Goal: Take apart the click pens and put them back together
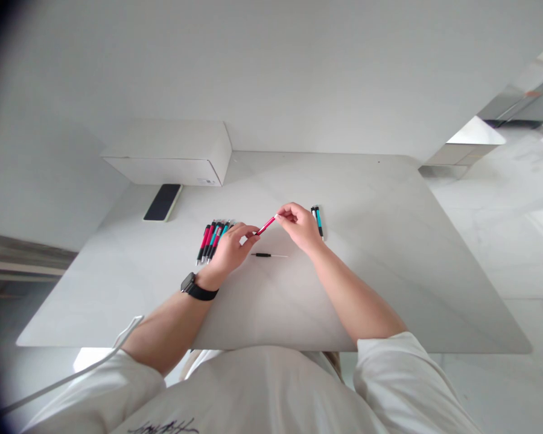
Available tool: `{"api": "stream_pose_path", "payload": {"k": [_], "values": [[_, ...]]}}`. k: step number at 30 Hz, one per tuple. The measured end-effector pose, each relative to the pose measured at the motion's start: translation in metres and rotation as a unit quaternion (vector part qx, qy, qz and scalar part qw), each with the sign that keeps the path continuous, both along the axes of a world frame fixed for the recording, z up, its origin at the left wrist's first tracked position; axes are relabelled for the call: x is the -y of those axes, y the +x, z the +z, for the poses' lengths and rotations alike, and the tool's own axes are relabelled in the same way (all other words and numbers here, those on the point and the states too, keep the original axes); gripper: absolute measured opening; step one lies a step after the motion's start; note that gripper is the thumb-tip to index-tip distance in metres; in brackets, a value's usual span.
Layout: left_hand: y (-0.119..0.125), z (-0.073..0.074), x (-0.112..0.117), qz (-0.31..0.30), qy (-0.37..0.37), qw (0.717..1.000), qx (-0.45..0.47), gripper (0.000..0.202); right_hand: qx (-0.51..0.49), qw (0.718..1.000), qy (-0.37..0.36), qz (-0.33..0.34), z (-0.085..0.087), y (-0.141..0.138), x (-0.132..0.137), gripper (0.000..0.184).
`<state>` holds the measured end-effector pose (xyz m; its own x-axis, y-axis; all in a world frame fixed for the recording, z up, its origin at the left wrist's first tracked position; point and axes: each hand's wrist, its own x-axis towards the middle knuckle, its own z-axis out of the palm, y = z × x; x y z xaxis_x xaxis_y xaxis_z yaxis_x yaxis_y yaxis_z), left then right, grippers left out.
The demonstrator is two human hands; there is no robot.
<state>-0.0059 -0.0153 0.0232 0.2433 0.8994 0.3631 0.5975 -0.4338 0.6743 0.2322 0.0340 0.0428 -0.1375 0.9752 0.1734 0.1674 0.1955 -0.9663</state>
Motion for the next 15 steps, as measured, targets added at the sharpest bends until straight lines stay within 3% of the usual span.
{"api": "stream_pose_path", "payload": {"k": [15], "values": [[0.0005,-0.0007,0.0004,0.003,0.012,1.000,0.013,0.016,0.004,0.999,-0.012,0.031,0.0036,-0.0007,0.0025,0.034]]}}
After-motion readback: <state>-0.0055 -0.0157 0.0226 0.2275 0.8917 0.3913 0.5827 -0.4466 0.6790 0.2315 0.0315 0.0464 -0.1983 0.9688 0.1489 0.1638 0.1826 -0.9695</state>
